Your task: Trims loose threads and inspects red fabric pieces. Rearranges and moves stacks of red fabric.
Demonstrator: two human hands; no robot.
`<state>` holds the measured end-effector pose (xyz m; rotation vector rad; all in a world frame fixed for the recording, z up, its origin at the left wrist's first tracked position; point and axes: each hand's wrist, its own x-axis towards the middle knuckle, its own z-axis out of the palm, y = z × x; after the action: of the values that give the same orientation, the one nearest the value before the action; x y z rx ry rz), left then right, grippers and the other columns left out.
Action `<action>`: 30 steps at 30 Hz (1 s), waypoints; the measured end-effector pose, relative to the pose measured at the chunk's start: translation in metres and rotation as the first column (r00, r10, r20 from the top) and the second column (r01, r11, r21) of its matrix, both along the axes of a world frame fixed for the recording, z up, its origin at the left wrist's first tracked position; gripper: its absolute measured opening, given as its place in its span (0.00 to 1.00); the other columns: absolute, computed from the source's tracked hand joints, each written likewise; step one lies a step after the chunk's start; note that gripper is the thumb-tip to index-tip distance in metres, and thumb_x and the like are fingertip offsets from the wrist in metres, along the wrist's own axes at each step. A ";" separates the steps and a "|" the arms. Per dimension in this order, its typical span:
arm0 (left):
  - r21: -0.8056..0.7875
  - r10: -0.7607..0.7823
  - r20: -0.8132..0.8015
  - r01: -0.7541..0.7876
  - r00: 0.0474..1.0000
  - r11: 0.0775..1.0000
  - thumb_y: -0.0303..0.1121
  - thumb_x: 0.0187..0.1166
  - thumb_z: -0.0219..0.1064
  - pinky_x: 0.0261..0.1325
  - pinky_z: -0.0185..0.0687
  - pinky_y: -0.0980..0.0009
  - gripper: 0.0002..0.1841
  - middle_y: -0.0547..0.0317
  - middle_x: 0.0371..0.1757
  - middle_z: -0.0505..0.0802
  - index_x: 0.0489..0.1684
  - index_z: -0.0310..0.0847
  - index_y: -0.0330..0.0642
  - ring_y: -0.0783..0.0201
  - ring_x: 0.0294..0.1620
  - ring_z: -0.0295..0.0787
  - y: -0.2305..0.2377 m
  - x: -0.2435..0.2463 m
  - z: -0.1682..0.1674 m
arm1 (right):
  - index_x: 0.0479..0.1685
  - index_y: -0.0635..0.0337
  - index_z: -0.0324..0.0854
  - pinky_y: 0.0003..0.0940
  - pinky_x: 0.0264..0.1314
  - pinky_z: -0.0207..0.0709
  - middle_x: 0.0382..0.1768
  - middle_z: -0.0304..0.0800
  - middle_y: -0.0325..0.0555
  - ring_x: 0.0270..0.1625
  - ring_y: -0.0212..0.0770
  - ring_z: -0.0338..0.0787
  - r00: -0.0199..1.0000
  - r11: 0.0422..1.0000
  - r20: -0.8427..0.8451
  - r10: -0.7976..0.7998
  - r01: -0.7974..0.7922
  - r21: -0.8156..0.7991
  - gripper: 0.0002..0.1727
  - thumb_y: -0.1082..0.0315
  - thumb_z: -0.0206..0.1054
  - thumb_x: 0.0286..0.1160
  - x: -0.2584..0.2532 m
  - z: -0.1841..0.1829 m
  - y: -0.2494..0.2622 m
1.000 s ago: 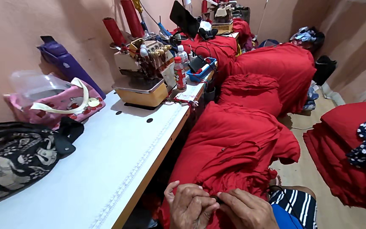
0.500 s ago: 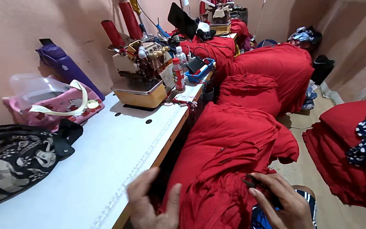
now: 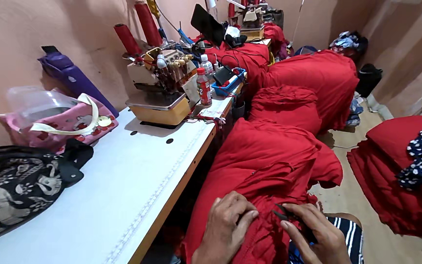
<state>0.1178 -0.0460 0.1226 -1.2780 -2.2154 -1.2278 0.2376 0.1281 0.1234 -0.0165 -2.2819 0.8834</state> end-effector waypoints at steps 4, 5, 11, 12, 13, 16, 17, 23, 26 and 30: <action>0.109 0.010 0.091 -0.020 0.996 0.994 0.35 0.79 0.66 0.42 0.77 0.78 0.09 0.59 0.36 0.91 0.33 0.87 0.40 0.74 0.37 0.85 -0.002 -0.001 -0.004 | 0.53 0.66 0.89 0.21 0.38 0.80 0.43 0.91 0.54 0.37 0.33 0.87 1.000 1.000 -0.005 -0.007 0.007 -0.012 0.15 0.64 0.68 0.78 0.002 -0.002 0.004; 0.119 0.010 0.106 -0.023 0.994 0.993 0.35 0.79 0.66 0.42 0.76 0.79 0.10 0.59 0.35 0.91 0.33 0.86 0.39 0.74 0.37 0.85 -0.002 -0.001 -0.004 | 0.53 0.66 0.88 0.21 0.39 0.80 0.43 0.91 0.54 0.37 0.32 0.88 1.000 1.000 -0.006 -0.009 0.009 -0.015 0.15 0.64 0.68 0.77 0.002 -0.003 0.005; 0.048 0.011 0.093 -0.016 0.996 0.999 0.39 0.81 0.65 0.41 0.75 0.71 0.11 0.60 0.37 0.91 0.40 0.87 0.41 0.70 0.37 0.85 -0.004 -0.001 -0.006 | 0.53 0.68 0.88 0.19 0.38 0.80 0.42 0.90 0.54 0.35 0.30 0.87 0.998 0.998 -0.009 -0.059 0.058 -0.021 0.16 0.63 0.67 0.78 0.007 -0.006 0.016; -0.006 0.001 0.059 0.000 0.998 1.000 0.42 0.81 0.64 0.41 0.78 0.66 0.14 0.58 0.39 0.92 0.47 0.88 0.40 0.66 0.37 0.86 -0.004 -0.001 -0.005 | 0.53 0.68 0.88 0.19 0.38 0.80 0.41 0.90 0.54 0.35 0.30 0.87 0.998 0.997 -0.004 -0.067 0.066 -0.025 0.16 0.63 0.67 0.78 0.009 -0.006 0.019; -0.060 -0.011 0.022 0.012 1.000 0.998 0.45 0.80 0.64 0.41 0.80 0.61 0.18 0.56 0.42 0.92 0.53 0.89 0.41 0.62 0.39 0.88 -0.004 0.000 -0.004 | 0.52 0.69 0.88 0.18 0.40 0.80 0.41 0.90 0.54 0.36 0.30 0.87 0.997 0.997 -0.002 -0.075 0.075 -0.027 0.16 0.63 0.67 0.78 0.010 -0.006 0.022; -0.098 -0.020 -0.034 0.016 0.999 0.995 0.45 0.78 0.65 0.41 0.78 0.60 0.14 0.57 0.42 0.93 0.43 0.94 0.49 0.59 0.42 0.88 -0.004 0.000 -0.006 | 0.51 0.70 0.88 0.16 0.44 0.79 0.41 0.90 0.54 0.40 0.29 0.87 0.995 0.995 -0.007 -0.097 0.096 -0.039 0.17 0.63 0.66 0.77 0.015 -0.007 0.030; -0.072 -0.013 -0.026 0.011 1.000 0.997 0.42 0.77 0.66 0.41 0.77 0.62 0.11 0.59 0.40 0.93 0.38 0.93 0.49 0.61 0.41 0.89 -0.003 0.000 -0.007 | 0.51 0.70 0.88 0.15 0.44 0.79 0.42 0.90 0.54 0.40 0.28 0.87 0.995 0.993 -0.007 -0.104 0.104 -0.052 0.17 0.63 0.66 0.76 0.016 -0.007 0.032; 0.030 0.013 0.087 -0.016 0.996 0.999 0.40 0.82 0.63 0.44 0.76 0.70 0.13 0.60 0.36 0.91 0.34 0.87 0.42 0.70 0.39 0.86 -0.005 -0.001 -0.010 | 0.51 0.71 0.88 0.15 0.42 0.79 0.41 0.90 0.55 0.39 0.27 0.86 0.991 0.986 0.018 -0.136 0.137 -0.094 0.17 0.65 0.68 0.74 0.024 -0.014 0.035; 0.058 0.030 0.135 -0.038 0.990 0.998 0.39 0.82 0.62 0.44 0.75 0.74 0.12 0.61 0.35 0.90 0.34 0.86 0.41 0.73 0.39 0.85 -0.005 -0.001 -0.010 | 0.51 0.71 0.88 0.16 0.41 0.79 0.41 0.89 0.55 0.38 0.28 0.86 0.987 0.981 0.044 -0.151 0.156 -0.115 0.16 0.66 0.68 0.74 0.026 -0.017 0.036; 0.109 0.047 0.239 -0.075 0.970 0.991 0.36 0.84 0.60 0.46 0.77 0.82 0.12 0.62 0.35 0.89 0.35 0.84 0.38 0.79 0.40 0.83 -0.006 0.000 -0.008 | 0.52 0.71 0.88 0.15 0.39 0.79 0.41 0.89 0.53 0.37 0.25 0.86 0.987 0.974 0.064 -0.149 0.158 -0.161 0.16 0.66 0.68 0.74 0.031 -0.019 0.039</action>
<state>0.1178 -0.0515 0.1144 -1.0589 -2.2830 -1.5310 0.2685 0.1674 0.1041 -0.2888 -2.2136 0.9975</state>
